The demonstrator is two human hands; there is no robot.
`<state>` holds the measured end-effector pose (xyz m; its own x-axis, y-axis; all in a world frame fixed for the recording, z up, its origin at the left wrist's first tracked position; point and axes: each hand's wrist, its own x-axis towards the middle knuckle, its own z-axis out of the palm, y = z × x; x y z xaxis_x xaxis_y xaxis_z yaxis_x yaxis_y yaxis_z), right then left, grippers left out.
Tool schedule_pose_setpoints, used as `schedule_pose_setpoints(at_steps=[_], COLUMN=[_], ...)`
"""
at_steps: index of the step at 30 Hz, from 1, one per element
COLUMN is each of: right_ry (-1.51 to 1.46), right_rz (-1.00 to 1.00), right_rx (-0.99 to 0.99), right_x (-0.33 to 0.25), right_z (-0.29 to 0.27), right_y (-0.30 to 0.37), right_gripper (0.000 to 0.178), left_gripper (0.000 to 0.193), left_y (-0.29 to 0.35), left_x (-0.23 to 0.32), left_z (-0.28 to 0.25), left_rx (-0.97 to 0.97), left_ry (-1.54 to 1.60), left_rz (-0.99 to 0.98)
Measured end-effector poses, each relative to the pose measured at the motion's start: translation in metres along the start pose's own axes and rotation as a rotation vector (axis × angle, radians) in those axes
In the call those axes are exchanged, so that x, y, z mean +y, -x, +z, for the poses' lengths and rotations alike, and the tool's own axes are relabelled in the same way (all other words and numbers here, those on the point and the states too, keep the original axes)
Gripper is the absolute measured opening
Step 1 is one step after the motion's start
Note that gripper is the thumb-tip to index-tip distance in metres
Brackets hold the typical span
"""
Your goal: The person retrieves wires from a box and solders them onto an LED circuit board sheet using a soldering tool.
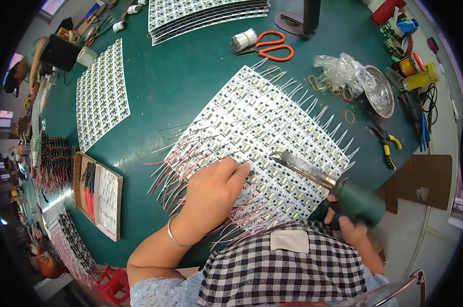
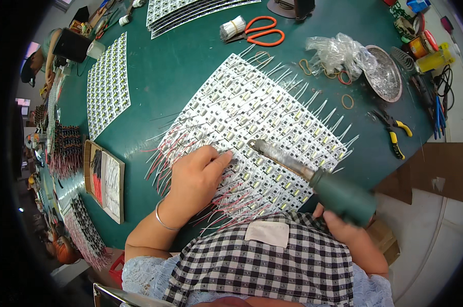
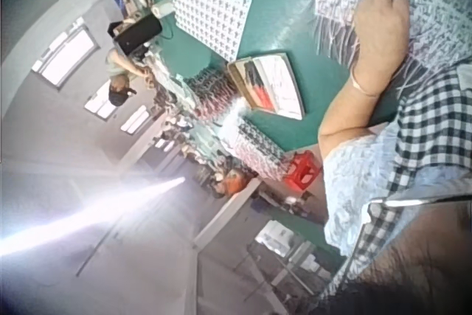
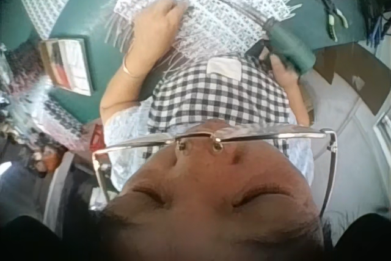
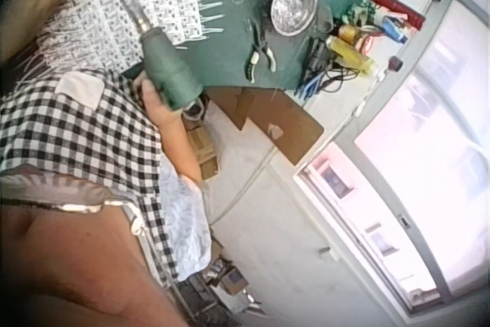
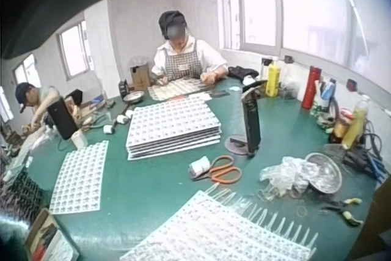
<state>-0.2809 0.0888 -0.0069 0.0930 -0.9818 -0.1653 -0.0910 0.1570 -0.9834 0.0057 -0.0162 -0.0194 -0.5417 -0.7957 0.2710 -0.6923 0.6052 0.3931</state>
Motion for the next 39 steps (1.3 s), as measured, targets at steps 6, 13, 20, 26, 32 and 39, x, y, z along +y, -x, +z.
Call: schedule_pose_setpoints(at_steps=[6, 13, 20, 26, 32, 39], right_ry=[0.804, 0.497, 0.266, 0.557, 0.545, 0.488], right_rz=[-0.428, -0.29, 0.045, -0.308, -0.293, -0.256], right_rx=[-0.234, -0.169, -0.081, -0.055, -0.163, -0.187], right_x=[-0.008, -0.016, -0.006, 0.01, -0.006, -0.007], right_z=[-0.012, 0.0, -0.005, -0.004, 0.0, 0.001], right_y=[-0.018, -0.022, 0.0, -0.005, -0.013, -0.013], right_gripper=[0.028, 0.021, 0.029, 0.039, 0.036, 0.04], left_gripper=[0.028, 0.024, 0.02, 0.02, 0.023, 0.021], left_y=[0.0, 0.001, 0.0, -0.001, 0.002, 0.002], left_x=[0.004, -0.001, 0.008, 0.008, 0.005, 0.005], left_z=[-0.01, 0.005, 0.001, 0.012, 0.013, 0.01], left_rx=[-0.057, 0.088, -0.013, 0.032, 0.047, -0.03], left_ry=[-0.053, 0.045, 0.015, 0.05, 0.071, 0.028], left_rz=[0.011, 0.037, 0.097, 0.076, 0.071, 0.059])
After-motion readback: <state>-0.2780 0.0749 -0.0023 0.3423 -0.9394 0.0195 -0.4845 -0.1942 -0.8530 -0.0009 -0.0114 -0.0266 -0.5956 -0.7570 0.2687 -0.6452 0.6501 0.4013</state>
